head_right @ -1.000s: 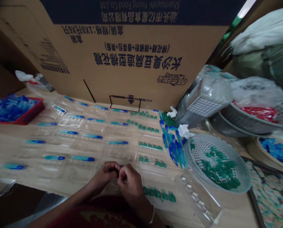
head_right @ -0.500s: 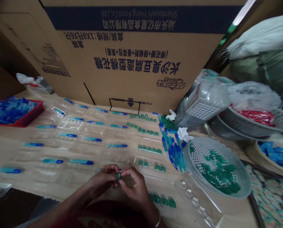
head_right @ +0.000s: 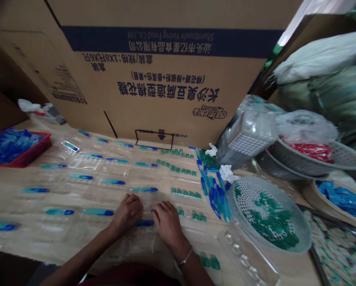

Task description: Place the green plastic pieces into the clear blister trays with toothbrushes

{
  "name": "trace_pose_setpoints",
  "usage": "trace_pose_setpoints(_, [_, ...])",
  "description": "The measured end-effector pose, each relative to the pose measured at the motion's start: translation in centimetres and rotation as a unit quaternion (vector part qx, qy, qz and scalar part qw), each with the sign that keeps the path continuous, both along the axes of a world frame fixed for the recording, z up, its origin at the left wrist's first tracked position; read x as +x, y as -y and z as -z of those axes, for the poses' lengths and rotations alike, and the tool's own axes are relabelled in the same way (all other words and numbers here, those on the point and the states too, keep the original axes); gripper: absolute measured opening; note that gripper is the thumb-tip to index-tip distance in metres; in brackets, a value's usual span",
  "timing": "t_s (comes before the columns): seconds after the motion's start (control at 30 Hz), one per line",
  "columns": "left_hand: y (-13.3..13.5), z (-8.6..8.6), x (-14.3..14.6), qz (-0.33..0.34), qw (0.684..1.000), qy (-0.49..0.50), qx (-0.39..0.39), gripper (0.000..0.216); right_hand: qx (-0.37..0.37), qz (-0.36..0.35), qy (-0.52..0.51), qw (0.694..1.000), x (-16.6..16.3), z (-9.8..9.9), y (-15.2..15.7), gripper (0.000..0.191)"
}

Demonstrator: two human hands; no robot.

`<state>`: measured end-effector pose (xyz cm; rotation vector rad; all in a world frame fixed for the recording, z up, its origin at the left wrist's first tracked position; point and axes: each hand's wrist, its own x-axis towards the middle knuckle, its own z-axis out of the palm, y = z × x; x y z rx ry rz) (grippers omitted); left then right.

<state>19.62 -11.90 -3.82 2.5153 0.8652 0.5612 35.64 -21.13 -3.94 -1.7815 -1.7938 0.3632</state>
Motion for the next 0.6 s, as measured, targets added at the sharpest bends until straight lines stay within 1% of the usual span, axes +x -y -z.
trace_pose_setpoints(0.1, [-0.2,0.2,0.0,0.026,0.998,0.009,0.05,0.016,-0.018,0.018,-0.019,0.999,0.0,-0.7,0.1,0.013])
trace_pose_setpoints(0.17, [-0.4,0.5,-0.1,0.034,0.996,0.028,0.074,0.017,-0.004,0.026,-0.05,0.998,0.9,-1.2,0.2,0.017])
trace_pose_setpoints(0.23, [-0.7,1.1,0.0,0.046,0.993,0.043,0.095,0.017,0.029,0.054,-0.084,0.995,2.8,-1.4,0.2,0.017])
trace_pose_setpoints(0.33, [-1.0,2.1,0.1,0.055,0.988,0.056,0.13,0.02,0.075,0.119,-0.105,0.985,7.2,-1.6,0.3,0.012])
trace_pose_setpoints(0.4, [-1.0,2.5,0.2,0.045,0.987,0.055,0.143,0.023,0.064,0.16,-0.081,0.982,10.8,-1.6,0.4,0.012])
trace_pose_setpoints(0.47, [-0.9,2.6,0.2,0.035,0.987,0.046,0.148,0.027,0.02,0.206,-0.023,0.978,14.5,-1.9,1.0,0.014])
trace_pose_setpoints(0.5, [-0.9,2.6,0.2,0.032,0.987,0.042,0.149,0.028,-0.004,0.238,0.016,0.971,16.2,-2.2,1.6,0.015])
trace_pose_setpoints(0.53, [-0.9,2.4,0.2,0.033,0.987,0.038,0.153,0.029,-0.028,0.278,0.057,0.959,17.9,-2.4,2.4,0.017])
trace_pose_setpoints(0.6, [-1.0,2.1,0.2,0.048,0.984,0.034,0.169,0.029,-0.08,0.365,0.122,0.919,20.6,-2.8,4.6,0.02])
